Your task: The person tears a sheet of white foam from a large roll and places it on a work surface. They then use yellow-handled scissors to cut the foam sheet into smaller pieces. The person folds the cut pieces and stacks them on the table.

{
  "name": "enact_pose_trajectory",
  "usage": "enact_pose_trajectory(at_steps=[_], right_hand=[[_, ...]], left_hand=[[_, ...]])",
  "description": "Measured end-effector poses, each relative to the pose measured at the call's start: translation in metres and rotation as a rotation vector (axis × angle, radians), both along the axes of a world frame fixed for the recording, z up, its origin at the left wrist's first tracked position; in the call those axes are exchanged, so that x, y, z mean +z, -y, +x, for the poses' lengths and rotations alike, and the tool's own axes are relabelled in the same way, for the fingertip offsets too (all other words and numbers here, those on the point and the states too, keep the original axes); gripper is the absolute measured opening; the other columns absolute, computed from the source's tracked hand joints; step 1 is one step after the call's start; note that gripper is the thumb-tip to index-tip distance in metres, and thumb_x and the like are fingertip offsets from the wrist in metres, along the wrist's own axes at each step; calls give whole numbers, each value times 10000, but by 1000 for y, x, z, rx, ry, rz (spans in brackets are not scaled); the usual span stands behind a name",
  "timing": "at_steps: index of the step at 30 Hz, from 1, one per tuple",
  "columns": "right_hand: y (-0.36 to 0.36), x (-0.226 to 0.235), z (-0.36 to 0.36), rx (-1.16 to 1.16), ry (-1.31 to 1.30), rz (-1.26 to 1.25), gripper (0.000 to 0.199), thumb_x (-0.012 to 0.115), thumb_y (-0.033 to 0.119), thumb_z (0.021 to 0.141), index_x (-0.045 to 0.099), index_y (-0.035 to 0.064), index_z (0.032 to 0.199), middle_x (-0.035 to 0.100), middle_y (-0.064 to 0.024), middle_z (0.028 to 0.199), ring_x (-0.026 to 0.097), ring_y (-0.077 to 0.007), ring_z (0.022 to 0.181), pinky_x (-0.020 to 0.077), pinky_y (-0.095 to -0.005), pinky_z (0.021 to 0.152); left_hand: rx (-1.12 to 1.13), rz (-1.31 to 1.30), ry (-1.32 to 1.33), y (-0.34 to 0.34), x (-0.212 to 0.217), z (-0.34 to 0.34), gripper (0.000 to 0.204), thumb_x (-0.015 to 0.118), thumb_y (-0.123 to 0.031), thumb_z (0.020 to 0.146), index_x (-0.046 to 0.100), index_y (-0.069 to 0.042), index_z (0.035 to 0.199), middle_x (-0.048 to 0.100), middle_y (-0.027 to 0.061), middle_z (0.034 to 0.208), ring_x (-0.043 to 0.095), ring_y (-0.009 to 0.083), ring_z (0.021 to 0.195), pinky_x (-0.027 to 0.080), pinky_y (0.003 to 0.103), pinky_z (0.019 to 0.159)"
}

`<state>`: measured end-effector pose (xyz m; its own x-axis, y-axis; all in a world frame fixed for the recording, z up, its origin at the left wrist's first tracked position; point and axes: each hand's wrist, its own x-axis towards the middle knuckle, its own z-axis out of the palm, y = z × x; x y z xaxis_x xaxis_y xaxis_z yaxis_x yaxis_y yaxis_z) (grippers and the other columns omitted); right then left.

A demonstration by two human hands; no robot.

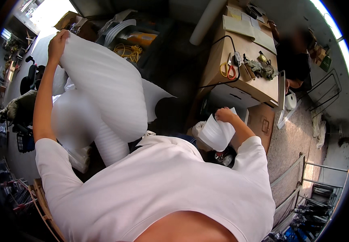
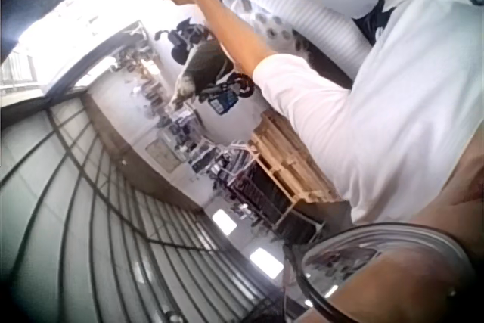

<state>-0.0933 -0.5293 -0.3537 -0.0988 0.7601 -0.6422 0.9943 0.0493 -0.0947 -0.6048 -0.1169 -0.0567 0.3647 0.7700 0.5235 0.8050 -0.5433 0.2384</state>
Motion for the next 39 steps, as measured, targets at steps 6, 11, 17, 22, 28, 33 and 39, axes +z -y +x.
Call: enact_pose_trajectory(at_steps=[6, 11, 17, 22, 28, 33, 39], right_hand=[[-157, 191, -109, 115, -575, 871, 41, 571, 61, 715, 604, 48, 733, 436, -170, 1212, 430, -319, 1083, 333, -402, 917], [-206, 233, -167, 33, -912, 839, 52, 588, 21, 716, 600, 1, 763, 564, -98, 860, 545, -234, 759, 441, -304, 689], [-190, 242, -138, -257, -957, 944, 63, 610, -10, 696, 624, 15, 752, 578, -84, 854, 547, -238, 801, 427, -312, 755], [-184, 260, -158, 216, -273, 1470, 19, 634, 114, 708, 624, 102, 719, 535, -59, 1101, 371, -217, 1153, 195, -428, 1011], [-204, 259, -175, 189, -312, 1045, 78, 617, 128, 733, 585, 86, 790, 561, -84, 982, 452, -252, 1045, 281, -385, 945], [-209, 241, -177, 155, -637, 1226, 62, 601, 76, 740, 558, 40, 767, 554, -75, 762, 501, -251, 817, 374, -339, 773], [-199, 236, -185, 367, -581, 1506, 117, 631, 16, 630, 560, 56, 713, 550, -33, 736, 501, -197, 767, 377, -291, 710]], left_hand=[[-450, -15, 20, 93, -38, 140, 151, 519, -210, 821, 590, -95, 889, 611, 108, 805, 581, 297, 755, 450, 332, 675], [-607, -288, 132, 140, -35, 186, 164, 548, -228, 818, 582, -68, 835, 606, 78, 718, 579, 208, 659, 443, 282, 604], [-694, -828, 141, 100, -64, 124, 190, 531, -211, 810, 594, -35, 769, 567, 42, 651, 528, 115, 592, 426, 257, 568], [-540, -785, 68, 115, -59, 133, 154, 539, -153, 783, 610, -17, 797, 558, 41, 655, 515, 112, 586, 419, 234, 574], [-671, -594, 174, 126, -56, 147, 145, 521, -131, 816, 607, -16, 833, 531, 3, 651, 439, 79, 576, 369, 220, 535], [-668, -515, 233, 136, -51, 157, 152, 514, -139, 831, 595, -14, 797, 515, -2, 648, 430, 83, 600, 376, 219, 581], [-710, -605, 365, 132, -58, 163, 197, 507, -175, 836, 559, -23, 722, 504, 22, 626, 447, 110, 598, 377, 238, 586]])
